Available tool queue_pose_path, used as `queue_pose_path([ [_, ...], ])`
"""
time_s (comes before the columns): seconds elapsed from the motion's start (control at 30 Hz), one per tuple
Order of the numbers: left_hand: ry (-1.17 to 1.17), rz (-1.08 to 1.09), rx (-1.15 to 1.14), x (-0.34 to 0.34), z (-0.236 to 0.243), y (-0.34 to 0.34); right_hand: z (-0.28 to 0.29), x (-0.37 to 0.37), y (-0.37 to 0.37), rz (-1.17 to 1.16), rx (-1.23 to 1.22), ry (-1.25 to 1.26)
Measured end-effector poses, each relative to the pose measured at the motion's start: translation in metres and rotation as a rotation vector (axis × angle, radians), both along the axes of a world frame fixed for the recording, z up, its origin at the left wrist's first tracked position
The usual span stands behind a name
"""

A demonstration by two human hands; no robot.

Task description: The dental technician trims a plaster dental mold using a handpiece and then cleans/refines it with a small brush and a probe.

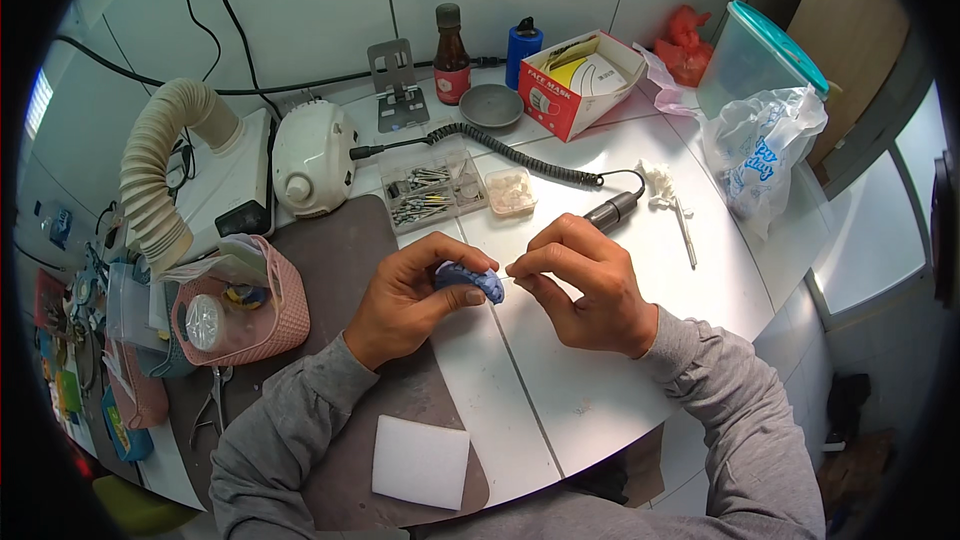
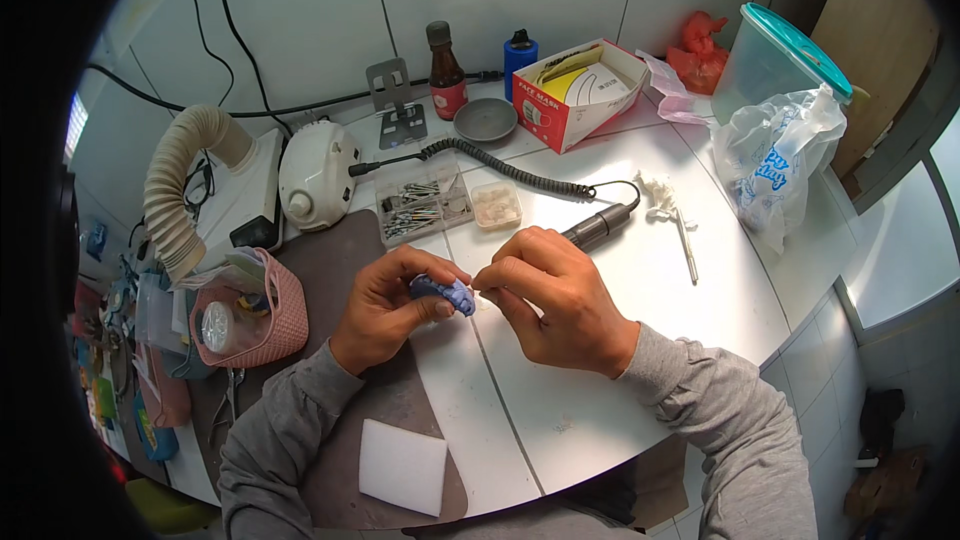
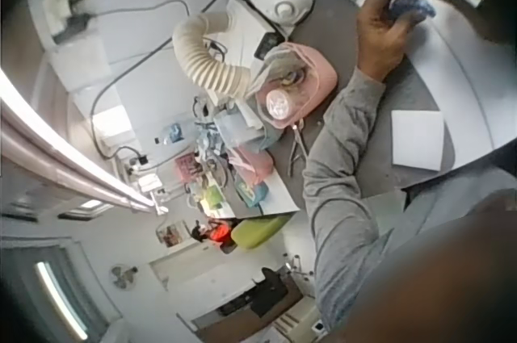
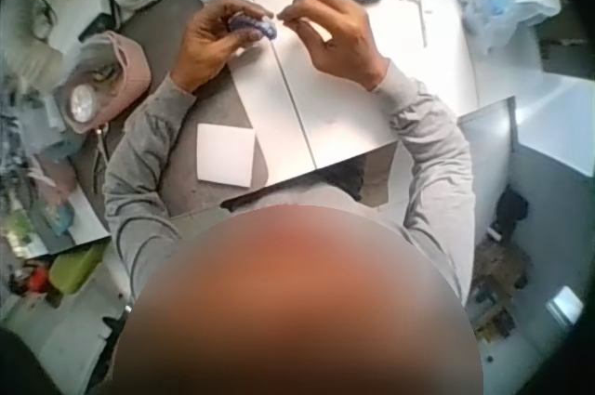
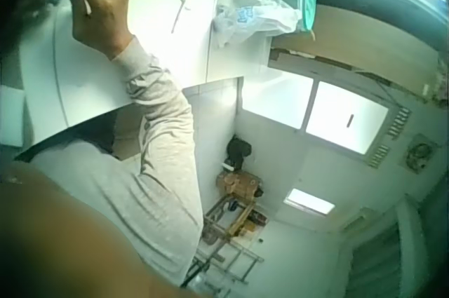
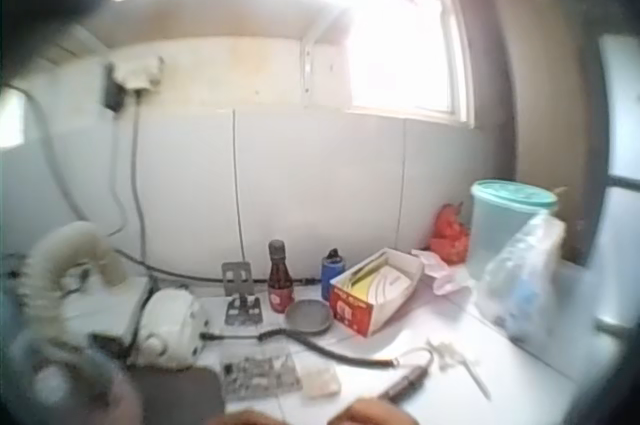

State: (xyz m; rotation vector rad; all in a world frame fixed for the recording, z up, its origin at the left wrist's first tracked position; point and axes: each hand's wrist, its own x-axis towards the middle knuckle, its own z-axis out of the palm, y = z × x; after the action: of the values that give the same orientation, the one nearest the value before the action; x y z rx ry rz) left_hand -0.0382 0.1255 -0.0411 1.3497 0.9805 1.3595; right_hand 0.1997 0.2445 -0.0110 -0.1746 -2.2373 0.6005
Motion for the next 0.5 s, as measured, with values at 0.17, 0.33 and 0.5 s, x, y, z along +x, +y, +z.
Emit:
queue_pose_path([
  [0.17, 0.014, -0.004, -0.013, 0.0011, 0.0023, -0.0006, 0.0017, 0.0002, -0.0005, -0.001, 0.008, -0.006],
  [0.33, 0.003, 0.063, -0.047, 0.0041, 0.0030, -0.0014, 0.0026, 0.0011, -0.0012, -0.005, 0.018, -0.020],
  [0.5, 0.165, 0.075, -0.029, 0.0057, 0.0059, -0.0032, 0.0016, 0.0014, -0.0027, 0.000, -0.008, -0.014],
])
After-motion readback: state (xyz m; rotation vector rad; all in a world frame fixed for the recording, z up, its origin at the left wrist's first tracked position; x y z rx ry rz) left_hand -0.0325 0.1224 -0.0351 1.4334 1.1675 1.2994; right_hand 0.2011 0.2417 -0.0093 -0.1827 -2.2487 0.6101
